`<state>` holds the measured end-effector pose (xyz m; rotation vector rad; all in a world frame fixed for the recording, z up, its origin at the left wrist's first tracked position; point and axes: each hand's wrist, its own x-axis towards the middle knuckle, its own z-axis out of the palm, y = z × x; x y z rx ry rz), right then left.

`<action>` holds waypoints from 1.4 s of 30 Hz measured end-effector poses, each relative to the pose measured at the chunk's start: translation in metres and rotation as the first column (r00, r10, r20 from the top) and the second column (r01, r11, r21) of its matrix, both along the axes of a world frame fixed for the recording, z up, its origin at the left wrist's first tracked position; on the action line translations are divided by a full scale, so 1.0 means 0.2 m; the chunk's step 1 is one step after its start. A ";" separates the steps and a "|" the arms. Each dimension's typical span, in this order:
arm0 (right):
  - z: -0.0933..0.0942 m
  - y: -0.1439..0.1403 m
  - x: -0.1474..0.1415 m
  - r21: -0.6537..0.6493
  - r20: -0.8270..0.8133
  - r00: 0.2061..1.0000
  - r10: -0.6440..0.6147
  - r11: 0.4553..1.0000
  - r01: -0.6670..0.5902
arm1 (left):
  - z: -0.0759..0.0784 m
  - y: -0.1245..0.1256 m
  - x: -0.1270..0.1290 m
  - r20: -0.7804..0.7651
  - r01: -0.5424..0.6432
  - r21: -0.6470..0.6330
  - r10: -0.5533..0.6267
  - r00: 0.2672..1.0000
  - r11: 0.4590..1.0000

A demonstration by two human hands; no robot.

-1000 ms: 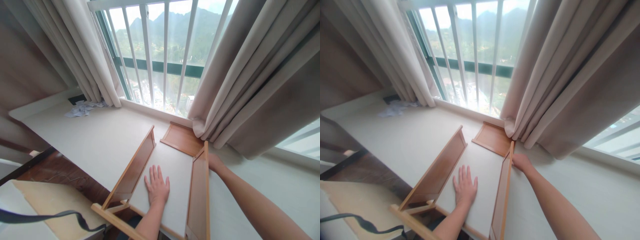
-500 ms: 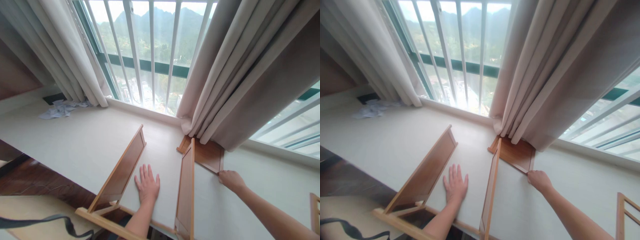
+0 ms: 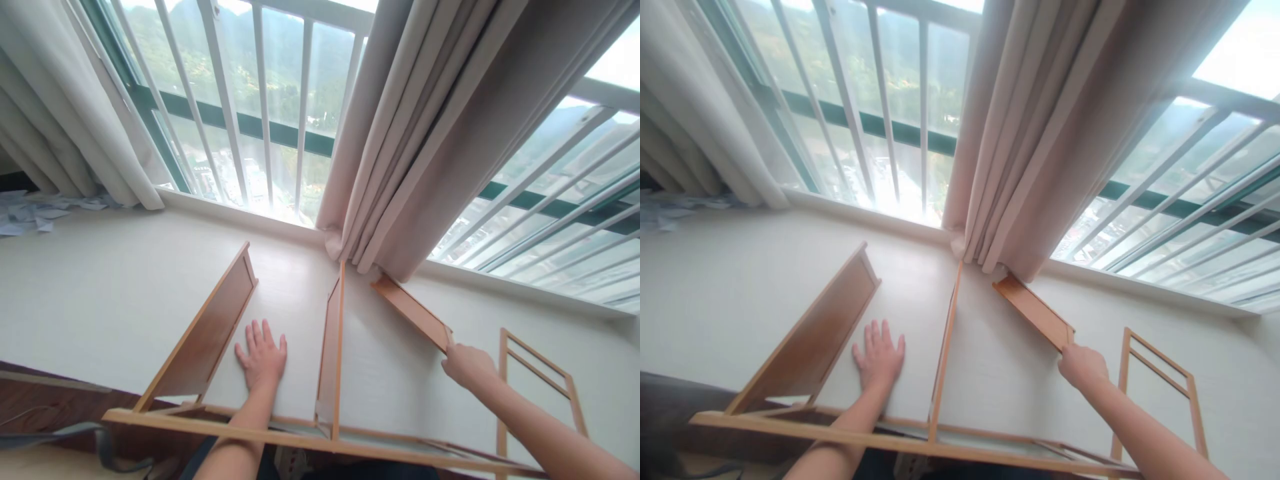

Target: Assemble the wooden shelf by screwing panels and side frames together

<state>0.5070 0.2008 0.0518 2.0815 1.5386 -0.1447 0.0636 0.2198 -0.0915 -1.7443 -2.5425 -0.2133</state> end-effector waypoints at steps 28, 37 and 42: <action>0.33 -0.63 -0.15 0.293 -0.358 0.923 -0.139 0.922 0.252 | 0.24 -0.07 -0.02 0.196 0.153 -0.194 -0.115 0.974 0.969; 0.35 -0.69 -0.17 0.314 -0.381 0.919 -0.103 0.920 0.233 | 0.78 -0.75 0.02 0.371 0.602 -0.290 -0.493 0.787 0.744; 0.35 -0.72 -0.19 0.316 -0.410 0.907 -0.099 0.917 0.242 | 1.18 -0.88 0.18 0.292 0.724 0.102 -0.716 0.633 0.682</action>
